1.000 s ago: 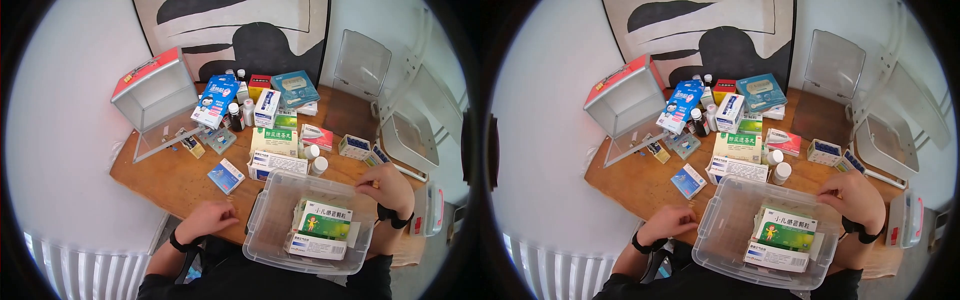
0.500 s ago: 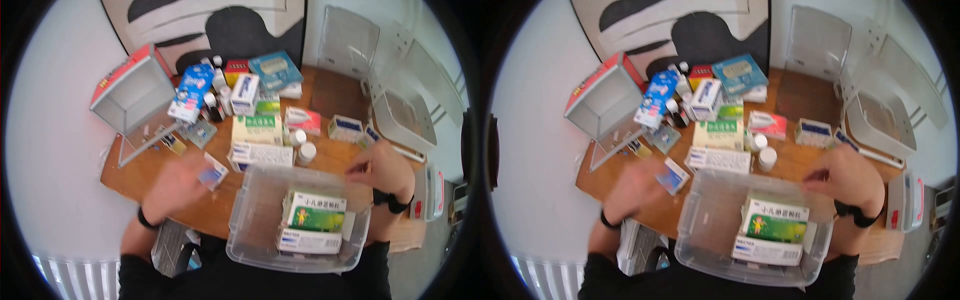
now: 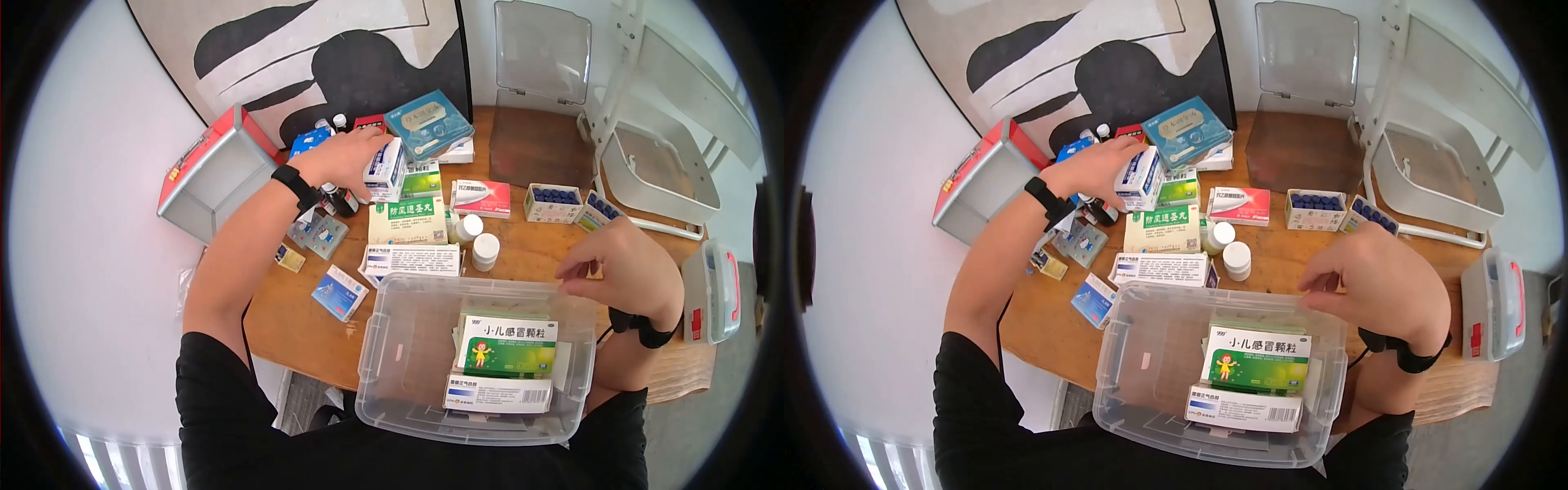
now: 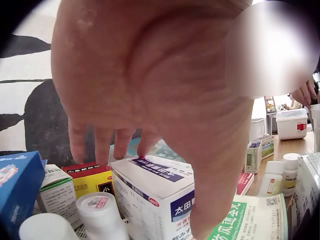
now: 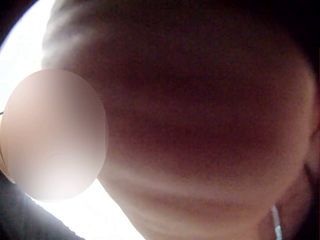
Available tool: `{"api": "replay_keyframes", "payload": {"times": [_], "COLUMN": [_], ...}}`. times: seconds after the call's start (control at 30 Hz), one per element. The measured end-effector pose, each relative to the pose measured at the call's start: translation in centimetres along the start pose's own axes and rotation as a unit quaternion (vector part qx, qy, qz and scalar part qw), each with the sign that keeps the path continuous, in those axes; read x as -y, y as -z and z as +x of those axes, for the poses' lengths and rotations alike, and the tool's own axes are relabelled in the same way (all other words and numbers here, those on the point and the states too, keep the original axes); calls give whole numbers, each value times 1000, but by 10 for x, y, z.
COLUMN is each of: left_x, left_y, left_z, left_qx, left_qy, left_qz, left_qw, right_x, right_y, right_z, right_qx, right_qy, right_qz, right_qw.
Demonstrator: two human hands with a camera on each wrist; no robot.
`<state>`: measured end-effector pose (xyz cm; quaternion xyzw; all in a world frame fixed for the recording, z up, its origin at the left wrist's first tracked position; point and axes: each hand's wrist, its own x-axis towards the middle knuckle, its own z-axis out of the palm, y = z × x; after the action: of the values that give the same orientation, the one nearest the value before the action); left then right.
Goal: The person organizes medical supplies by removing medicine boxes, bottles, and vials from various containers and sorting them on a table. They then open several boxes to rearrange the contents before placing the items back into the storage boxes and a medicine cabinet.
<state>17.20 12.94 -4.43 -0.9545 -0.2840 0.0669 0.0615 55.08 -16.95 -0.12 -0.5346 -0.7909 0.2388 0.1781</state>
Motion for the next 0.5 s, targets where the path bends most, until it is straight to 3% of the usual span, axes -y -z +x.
{"api": "replay_keyframes", "payload": {"times": [0.17, 0.3, 0.37, 0.43, 0.5], "left_x": [-2, -22, -56, -110, -159], "left_y": [6, 39, 67, 98, 120], "left_z": [8, -20, -51, -84, -121], "left_qx": [1, -137, -232, -240, -181], "left_qy": [-3, -20, -55, -33, -68], "left_qz": [-13, -13, -22, -112, -198], "left_qw": [1000, 990, 971, 964, 961], "right_x": [1, 2, 3, 3, 2], "right_y": [-2, -2, -3, -5, -8], "right_z": [3, 0, 1, 3, 5], "right_qx": [9, 8, -6, -5, -3], "right_qy": [0, 0, 6, 3, 3], "right_qz": [-7, -3, 2, -1, 9], "right_qw": [1000, 1000, 1000, 1000, 1000]}}
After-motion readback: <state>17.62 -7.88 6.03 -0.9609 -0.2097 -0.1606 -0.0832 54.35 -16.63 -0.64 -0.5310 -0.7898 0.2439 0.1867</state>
